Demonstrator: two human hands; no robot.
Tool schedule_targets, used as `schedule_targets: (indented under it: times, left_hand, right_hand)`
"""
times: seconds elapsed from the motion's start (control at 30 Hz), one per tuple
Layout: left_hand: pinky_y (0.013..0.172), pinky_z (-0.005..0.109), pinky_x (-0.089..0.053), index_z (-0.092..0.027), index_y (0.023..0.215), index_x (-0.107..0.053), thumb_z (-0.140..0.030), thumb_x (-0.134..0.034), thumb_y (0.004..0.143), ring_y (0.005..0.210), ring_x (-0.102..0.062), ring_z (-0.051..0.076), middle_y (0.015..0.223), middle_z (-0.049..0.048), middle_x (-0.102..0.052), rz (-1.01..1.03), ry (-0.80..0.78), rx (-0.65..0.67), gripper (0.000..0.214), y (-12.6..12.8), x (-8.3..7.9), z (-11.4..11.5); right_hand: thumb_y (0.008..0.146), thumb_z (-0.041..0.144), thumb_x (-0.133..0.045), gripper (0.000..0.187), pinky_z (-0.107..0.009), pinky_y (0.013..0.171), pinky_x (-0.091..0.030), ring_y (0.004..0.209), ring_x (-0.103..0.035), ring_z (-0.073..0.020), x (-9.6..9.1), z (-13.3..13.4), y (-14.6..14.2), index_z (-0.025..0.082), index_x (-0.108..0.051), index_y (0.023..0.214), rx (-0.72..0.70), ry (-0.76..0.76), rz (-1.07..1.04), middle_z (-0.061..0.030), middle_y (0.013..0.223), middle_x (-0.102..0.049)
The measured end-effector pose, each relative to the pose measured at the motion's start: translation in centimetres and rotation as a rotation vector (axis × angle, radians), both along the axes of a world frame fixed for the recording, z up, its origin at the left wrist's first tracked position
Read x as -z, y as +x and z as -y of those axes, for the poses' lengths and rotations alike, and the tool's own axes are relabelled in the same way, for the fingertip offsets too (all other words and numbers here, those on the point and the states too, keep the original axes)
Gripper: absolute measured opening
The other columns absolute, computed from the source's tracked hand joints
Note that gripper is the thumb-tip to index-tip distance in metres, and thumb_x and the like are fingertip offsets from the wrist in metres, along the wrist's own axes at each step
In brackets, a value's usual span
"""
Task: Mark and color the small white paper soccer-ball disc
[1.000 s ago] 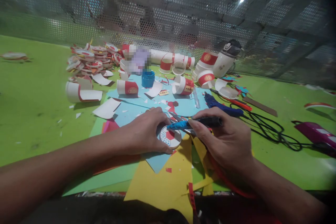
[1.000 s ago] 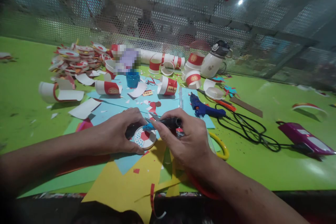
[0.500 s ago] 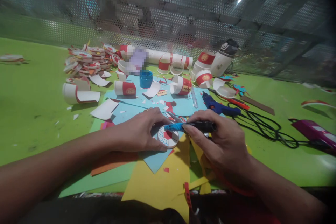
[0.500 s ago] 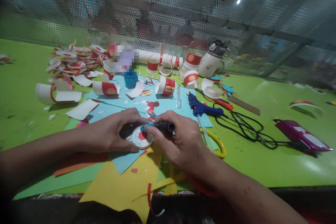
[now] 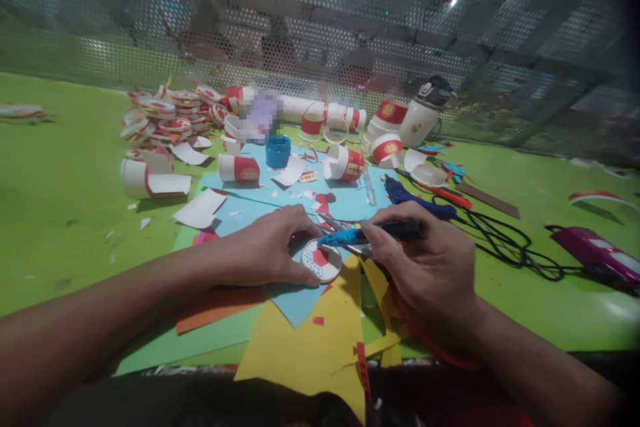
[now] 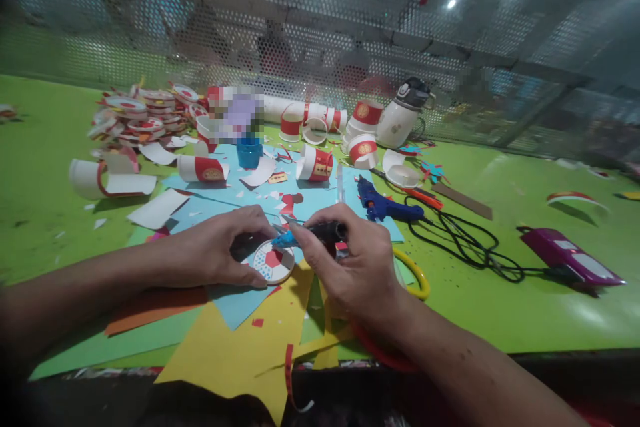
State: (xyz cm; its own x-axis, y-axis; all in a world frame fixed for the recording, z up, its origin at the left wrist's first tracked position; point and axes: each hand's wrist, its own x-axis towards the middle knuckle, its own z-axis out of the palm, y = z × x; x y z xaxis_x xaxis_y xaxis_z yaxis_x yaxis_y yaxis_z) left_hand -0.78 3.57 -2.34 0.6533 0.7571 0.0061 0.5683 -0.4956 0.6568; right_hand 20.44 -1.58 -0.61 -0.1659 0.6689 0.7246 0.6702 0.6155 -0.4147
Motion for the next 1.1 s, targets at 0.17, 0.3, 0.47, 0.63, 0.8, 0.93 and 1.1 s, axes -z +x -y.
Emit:
schedule_targets:
  times: [0.17,0.3,0.47,0.63,0.8,0.93,1.1]
  left_hand:
    - [0.073,0.028,-0.040,-0.022,0.106,-0.066,-0.040,-0.081,0.065,0.085,-0.052,0.020,0.095,0.0016,-0.056,-0.002,-0.031,-0.003,0.048,0.02,-0.01,-0.05]
    - [0.074,0.028,-0.040,-0.022,0.106,-0.066,-0.041,-0.080,0.066,0.088,-0.053,0.021,0.097,0.0020,-0.057,0.001,-0.019,-0.002,0.047,-0.02,0.00,-0.03]
    - [0.074,0.028,-0.041,-0.023,0.107,-0.066,-0.042,-0.080,0.066,0.087,-0.053,0.020,0.096,0.0014,-0.057,0.015,-0.004,0.007,0.047,-0.03,0.17,-0.02]
    - [0.075,0.028,-0.041,-0.023,0.107,-0.067,-0.040,-0.081,0.066,0.086,-0.053,0.020,0.095,0.0015,-0.056,0.013,-0.011,0.010,0.046,0.03,0.05,0.04]
    - [0.073,0.028,-0.040,-0.022,0.100,-0.068,-0.039,-0.081,0.066,0.081,-0.052,0.018,0.090,0.0000,-0.055,0.014,0.002,0.009,0.040,0.12,-0.04,0.16]
    - [0.070,0.027,-0.040,-0.020,0.100,-0.066,-0.042,-0.081,0.065,0.080,-0.051,0.018,0.090,0.0004,-0.055,0.007,0.004,-0.019,0.043,0.08,0.20,0.20]
    - [0.070,0.027,-0.040,-0.020,0.100,-0.065,-0.044,-0.080,0.066,0.081,-0.051,0.018,0.093,0.0014,-0.055,0.015,-0.001,-0.013,0.044,0.04,0.28,0.22]
  right_hand:
    - [0.084,0.021,-0.067,0.010,-0.019,0.047,-0.042,0.046,-0.053,-0.0076,0.00,-0.32,-0.08,0.020,-0.060,0.077,-0.007,0.000,0.031,0.0049,0.058,-0.062]
    - [0.084,0.020,-0.068,0.010,-0.019,0.048,-0.043,0.047,-0.054,-0.0074,0.09,-0.37,-0.05,0.019,-0.061,0.077,-0.028,0.003,0.030,0.0046,0.059,-0.063]
    - [0.084,0.020,-0.068,0.009,-0.020,0.050,-0.043,0.049,-0.055,-0.0082,0.13,-0.32,0.06,0.019,-0.061,0.078,-0.028,-0.010,0.052,0.0041,0.061,-0.064]
    - [0.086,0.020,-0.066,0.007,-0.020,0.053,-0.043,0.054,-0.056,-0.0084,0.01,-0.08,0.27,0.020,-0.060,0.082,-0.064,-0.066,0.093,0.0041,0.065,-0.064]
    - [0.088,0.021,-0.064,0.005,-0.021,0.056,-0.044,0.059,-0.058,-0.0102,-0.20,0.24,0.37,0.020,-0.059,0.089,-0.155,-0.089,0.173,0.0022,0.071,-0.065]
    - [0.089,0.019,-0.059,0.002,-0.022,0.054,-0.042,0.059,-0.054,-0.0106,-0.57,0.27,0.35,0.019,-0.058,0.088,-0.278,-0.057,0.252,0.0012,0.070,-0.060]
    - [0.089,0.020,-0.060,0.001,-0.024,0.058,-0.045,0.062,-0.057,-0.0115,-0.47,0.14,0.42,0.020,-0.059,0.090,-0.278,-0.102,0.203,0.0007,0.073,-0.063]
